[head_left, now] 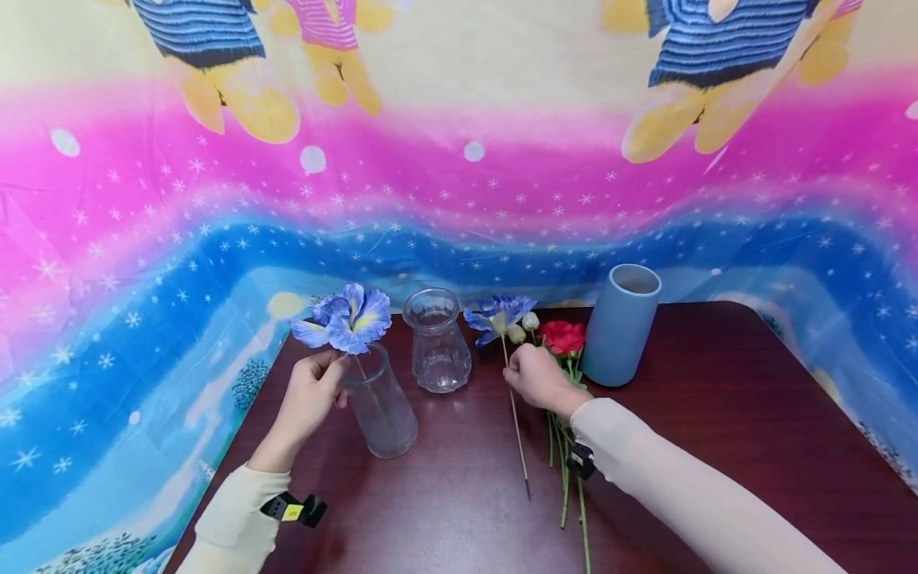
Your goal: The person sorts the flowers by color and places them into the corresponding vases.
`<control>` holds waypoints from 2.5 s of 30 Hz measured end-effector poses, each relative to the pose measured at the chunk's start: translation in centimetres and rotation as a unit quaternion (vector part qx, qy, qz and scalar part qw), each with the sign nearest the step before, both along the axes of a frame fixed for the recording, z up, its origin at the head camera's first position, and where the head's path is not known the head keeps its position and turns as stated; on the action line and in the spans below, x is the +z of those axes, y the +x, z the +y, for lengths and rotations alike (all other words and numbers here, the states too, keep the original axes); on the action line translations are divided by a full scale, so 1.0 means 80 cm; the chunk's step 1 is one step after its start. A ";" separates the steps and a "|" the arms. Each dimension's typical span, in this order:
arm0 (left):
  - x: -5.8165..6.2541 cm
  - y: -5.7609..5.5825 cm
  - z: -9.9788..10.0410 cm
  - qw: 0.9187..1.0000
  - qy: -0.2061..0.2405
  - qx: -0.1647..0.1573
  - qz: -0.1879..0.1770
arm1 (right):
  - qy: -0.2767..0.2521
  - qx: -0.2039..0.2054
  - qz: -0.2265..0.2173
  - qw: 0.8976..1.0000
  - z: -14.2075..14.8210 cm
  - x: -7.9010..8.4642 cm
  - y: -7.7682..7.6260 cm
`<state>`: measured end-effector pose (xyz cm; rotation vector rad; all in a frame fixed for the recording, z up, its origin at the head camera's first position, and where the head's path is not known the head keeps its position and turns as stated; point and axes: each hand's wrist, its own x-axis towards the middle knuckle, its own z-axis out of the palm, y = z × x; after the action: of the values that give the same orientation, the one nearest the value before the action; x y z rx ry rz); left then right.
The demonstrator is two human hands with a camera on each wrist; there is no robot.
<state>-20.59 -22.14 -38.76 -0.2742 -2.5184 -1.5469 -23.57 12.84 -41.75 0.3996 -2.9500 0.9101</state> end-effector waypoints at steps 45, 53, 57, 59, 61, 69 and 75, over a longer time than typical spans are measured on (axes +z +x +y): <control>-0.001 -0.001 0.002 1.000 0.012 0.002 -0.005 | -0.063 -0.016 0.091 0.994 0.007 0.080 0.039; -0.001 -0.003 0.001 1.000 0.013 0.002 -0.003 | -0.076 -0.004 0.130 0.989 0.002 0.094 0.050; 0.000 -0.003 0.001 1.000 -0.001 0.005 -0.004 | -0.076 -0.003 0.146 0.986 -0.002 0.101 0.055; 0.001 -0.002 0.002 1.000 -0.006 0.007 -0.005 | -0.076 -0.003 0.152 0.985 -0.004 0.104 0.057; 0.004 0.000 0.003 1.000 -0.005 0.008 -0.007 | -0.079 -0.003 0.159 0.984 -0.006 0.106 0.059; 0.013 0.008 0.008 1.000 0.004 0.008 -0.010 | -0.097 0.004 0.178 0.979 -0.016 0.119 0.065; -0.002 0.000 -0.001 1.000 -0.004 0.004 -0.005 | -0.109 0.013 0.202 0.973 -0.027 0.128 0.067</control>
<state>-20.57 -22.25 -38.93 -0.2571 -2.5318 -1.5385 -18.20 10.70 -31.51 0.5409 -2.4551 1.0025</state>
